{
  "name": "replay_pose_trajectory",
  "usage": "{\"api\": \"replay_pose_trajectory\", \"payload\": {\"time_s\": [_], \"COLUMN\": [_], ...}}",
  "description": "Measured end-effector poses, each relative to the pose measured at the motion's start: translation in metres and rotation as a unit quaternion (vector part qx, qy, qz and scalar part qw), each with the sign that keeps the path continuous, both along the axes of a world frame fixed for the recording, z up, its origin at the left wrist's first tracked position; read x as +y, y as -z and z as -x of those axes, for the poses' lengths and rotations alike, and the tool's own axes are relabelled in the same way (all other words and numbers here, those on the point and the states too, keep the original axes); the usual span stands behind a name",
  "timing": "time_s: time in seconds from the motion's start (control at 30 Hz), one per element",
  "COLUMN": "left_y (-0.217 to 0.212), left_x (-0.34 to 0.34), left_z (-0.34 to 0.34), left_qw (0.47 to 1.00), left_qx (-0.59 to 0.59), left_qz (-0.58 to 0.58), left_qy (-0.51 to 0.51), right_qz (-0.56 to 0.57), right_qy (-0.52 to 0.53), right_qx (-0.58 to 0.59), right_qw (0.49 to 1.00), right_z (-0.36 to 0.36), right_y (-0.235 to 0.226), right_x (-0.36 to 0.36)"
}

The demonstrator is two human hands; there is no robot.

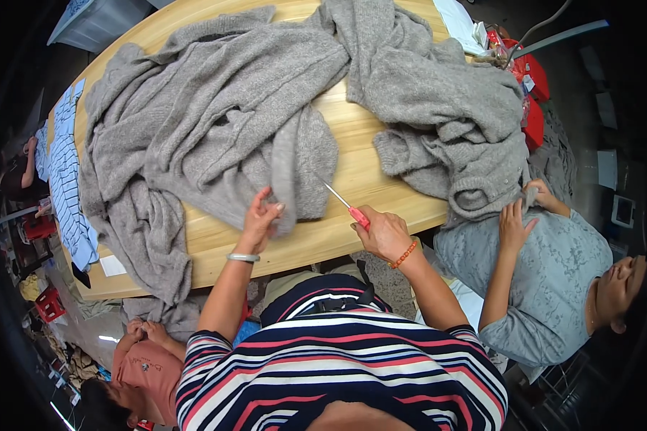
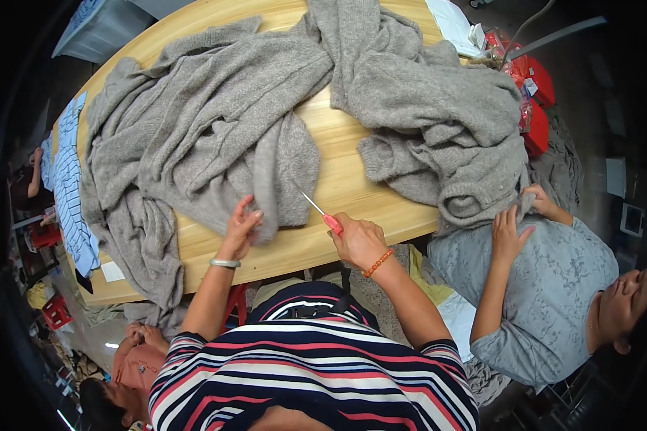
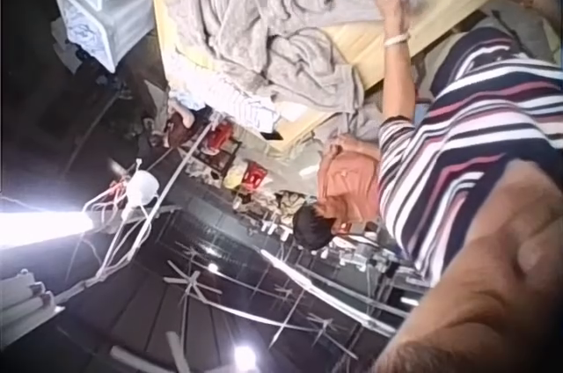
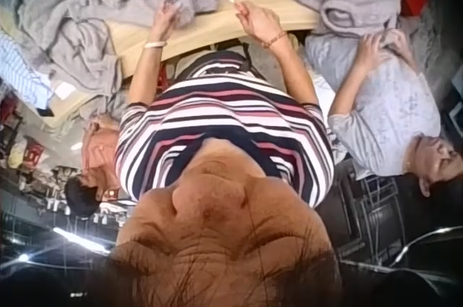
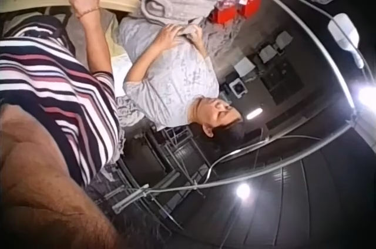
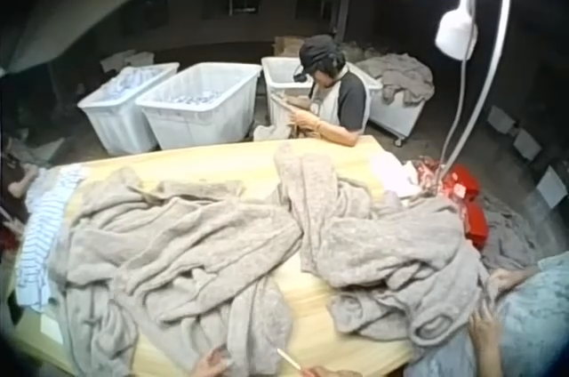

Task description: Trimming loose threads from grey knitted garments using scissors.

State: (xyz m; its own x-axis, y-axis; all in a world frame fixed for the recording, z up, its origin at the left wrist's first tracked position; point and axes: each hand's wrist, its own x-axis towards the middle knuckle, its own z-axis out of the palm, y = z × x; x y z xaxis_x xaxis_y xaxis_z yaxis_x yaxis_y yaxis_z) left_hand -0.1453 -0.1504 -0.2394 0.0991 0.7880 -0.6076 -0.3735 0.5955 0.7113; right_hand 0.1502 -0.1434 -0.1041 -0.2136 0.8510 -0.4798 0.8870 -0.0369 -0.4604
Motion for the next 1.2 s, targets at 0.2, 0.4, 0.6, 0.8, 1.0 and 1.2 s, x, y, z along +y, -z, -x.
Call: {"api": "replay_pose_trajectory", "payload": {"time_s": [0.2,0.4,0.6,0.8,1.0,1.2], "left_y": [0.006,0.035,0.044,0.045,0.019,0.032], "left_x": [0.002,-0.008,-0.026,-0.021,0.048,0.06], "left_z": [-0.013,-0.028,-0.028,0.001,-0.008,-0.023], "left_qw": [0.981,0.983,0.979,0.993,0.998,0.996], "left_qx": [-0.161,-0.071,-0.029,0.043,0.021,0.072], "left_qz": [0.087,0.012,0.003,0.047,-0.057,0.007], "left_qy": [-0.066,-0.169,-0.203,-0.094,-0.036,-0.045], "right_qz": [0.019,0.05,0.067,0.034,0.016,0.034], "right_qy": [-0.057,-0.143,-0.148,-0.166,-0.092,-0.098], "right_qx": [-0.009,-0.007,-0.032,0.019,0.009,-0.024], "right_qw": [0.998,0.988,0.986,0.985,0.996,0.994], "right_z": [0.018,0.024,0.022,0.019,0.02,0.018], "right_y": [-0.005,-0.017,-0.023,-0.02,-0.017,-0.021], "right_x": [-0.002,-0.016,-0.019,-0.026,-0.012,-0.001]}}
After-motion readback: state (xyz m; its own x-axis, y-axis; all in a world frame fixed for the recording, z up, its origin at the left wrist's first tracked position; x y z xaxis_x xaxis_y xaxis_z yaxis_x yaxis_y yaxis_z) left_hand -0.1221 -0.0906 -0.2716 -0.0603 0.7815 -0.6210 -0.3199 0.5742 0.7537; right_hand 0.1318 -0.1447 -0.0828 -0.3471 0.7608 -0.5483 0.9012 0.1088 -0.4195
